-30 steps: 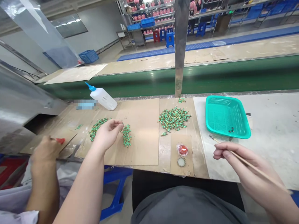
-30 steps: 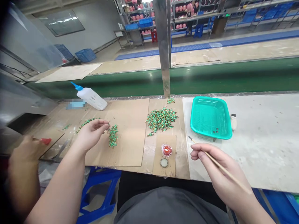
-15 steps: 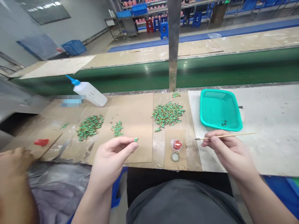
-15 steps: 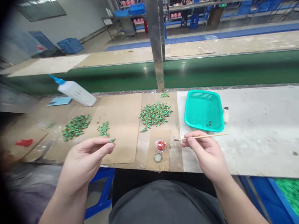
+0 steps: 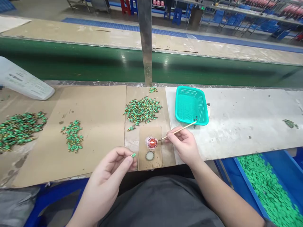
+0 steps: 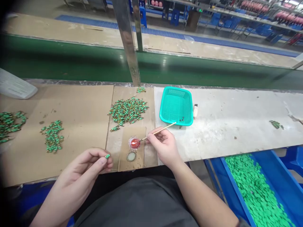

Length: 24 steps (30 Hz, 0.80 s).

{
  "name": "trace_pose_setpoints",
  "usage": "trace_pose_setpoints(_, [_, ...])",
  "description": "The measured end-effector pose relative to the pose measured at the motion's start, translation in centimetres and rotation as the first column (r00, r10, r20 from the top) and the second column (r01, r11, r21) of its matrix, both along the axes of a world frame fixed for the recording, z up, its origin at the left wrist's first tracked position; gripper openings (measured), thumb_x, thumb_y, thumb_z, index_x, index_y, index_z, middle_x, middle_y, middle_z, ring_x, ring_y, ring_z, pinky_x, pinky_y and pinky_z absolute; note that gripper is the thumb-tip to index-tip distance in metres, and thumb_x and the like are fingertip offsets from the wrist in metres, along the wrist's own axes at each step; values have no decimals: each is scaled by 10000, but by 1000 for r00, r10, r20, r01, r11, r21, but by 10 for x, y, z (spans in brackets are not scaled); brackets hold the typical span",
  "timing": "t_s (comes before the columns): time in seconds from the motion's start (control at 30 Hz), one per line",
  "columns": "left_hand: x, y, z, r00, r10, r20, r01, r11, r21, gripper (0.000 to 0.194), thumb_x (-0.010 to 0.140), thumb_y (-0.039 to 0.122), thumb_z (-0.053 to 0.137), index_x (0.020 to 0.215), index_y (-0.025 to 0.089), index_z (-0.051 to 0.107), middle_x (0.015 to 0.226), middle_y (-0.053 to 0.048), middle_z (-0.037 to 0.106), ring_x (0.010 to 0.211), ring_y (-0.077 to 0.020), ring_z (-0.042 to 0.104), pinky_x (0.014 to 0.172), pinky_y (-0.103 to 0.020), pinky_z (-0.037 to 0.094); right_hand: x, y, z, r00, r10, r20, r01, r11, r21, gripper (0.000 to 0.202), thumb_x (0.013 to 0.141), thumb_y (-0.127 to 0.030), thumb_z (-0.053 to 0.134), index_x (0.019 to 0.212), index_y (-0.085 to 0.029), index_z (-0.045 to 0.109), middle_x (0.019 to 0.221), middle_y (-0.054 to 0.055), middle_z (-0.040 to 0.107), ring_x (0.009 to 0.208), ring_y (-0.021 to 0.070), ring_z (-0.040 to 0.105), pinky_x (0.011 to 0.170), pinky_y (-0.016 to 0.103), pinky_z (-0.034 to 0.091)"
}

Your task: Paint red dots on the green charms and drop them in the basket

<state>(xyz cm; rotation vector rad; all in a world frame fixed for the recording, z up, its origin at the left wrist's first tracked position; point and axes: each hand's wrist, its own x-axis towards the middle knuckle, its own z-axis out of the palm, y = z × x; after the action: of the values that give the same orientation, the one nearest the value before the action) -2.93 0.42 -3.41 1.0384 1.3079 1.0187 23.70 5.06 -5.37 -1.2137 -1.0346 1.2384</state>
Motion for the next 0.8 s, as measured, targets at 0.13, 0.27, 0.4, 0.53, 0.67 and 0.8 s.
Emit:
trace_pose_setpoints(0.13, [3, 0, 3, 999, -18, 45, 20, 999, -42, 384, 952, 672, 902, 941, 297, 822, 796, -15, 689, 761, -188, 635, 699, -212, 601, -3, 1, -3, 1000, 7, 5, -7, 1000, -9, 513, 893, -703, 956, 904, -226, 767, 863, 45, 798, 808, 227, 824, 809, 377, 735])
trace_pose_setpoints(0.27, [8, 3, 4, 988, 0, 157, 15, 995, -96, 451, 950, 714, 878, 862, 284, 774, 770, -11, 624, 736, -191, 568, 646, -231, 562, -4, 1, -6, 1000, 4, 8, -3, 1000, -18, 503, 892, -691, 959, 909, -222, 776, 868, 48, 806, 817, 224, 829, 812, 366, 730])
trace_pose_setpoints(0.4, [6, 3, 1, 992, -33, 120, 43, 995, -88, 455, 930, 710, 904, 848, 275, 796, 748, -21, 685, 713, -186, 603, 653, -232, 569, -4, 2, -5, 1000, 0, -1, 0, 1000, -16, 504, 877, -681, 976, 906, -219, 778, 854, 48, 812, 801, 223, 836, 794, 358, 733])
trace_pose_setpoints(0.53, [2, 3, -4, 993, -6, 119, 18, 995, -97, 387, 912, 645, 951, 859, 281, 831, 940, -62, 844, 887, -222, 764, 784, -243, 654, -1, -2, 8, 1000, 3, -7, -3, 1000, 3, 459, 891, -638, 985, 909, -224, 787, 872, 50, 824, 821, 235, 848, 823, 387, 753])
trace_pose_setpoints(0.67, [10, 7, 3, 978, -16, 207, 39, 994, -107, 425, 891, 574, 988, 710, 258, 770, 1232, -105, 896, 1203, -316, 830, 934, -321, 711, 3, -13, 37, 999, 32, -28, -31, 998, 47, 318, 945, -510, 977, 945, -238, 813, 919, 46, 849, 861, 231, 857, 856, 389, 764])
trace_pose_setpoints(0.8, [27, 12, 14, 909, -102, 404, 149, 985, -86, 426, 871, 534, 1018, 690, 256, 751, 1211, -112, 914, 1195, -336, 848, 1018, -404, 714, 2, -27, 68, 982, 141, -130, -125, 984, 125, 102, 1023, -298, 923, 1009, -257, 832, 965, 27, 876, 951, 217, 887, 910, 355, 760])
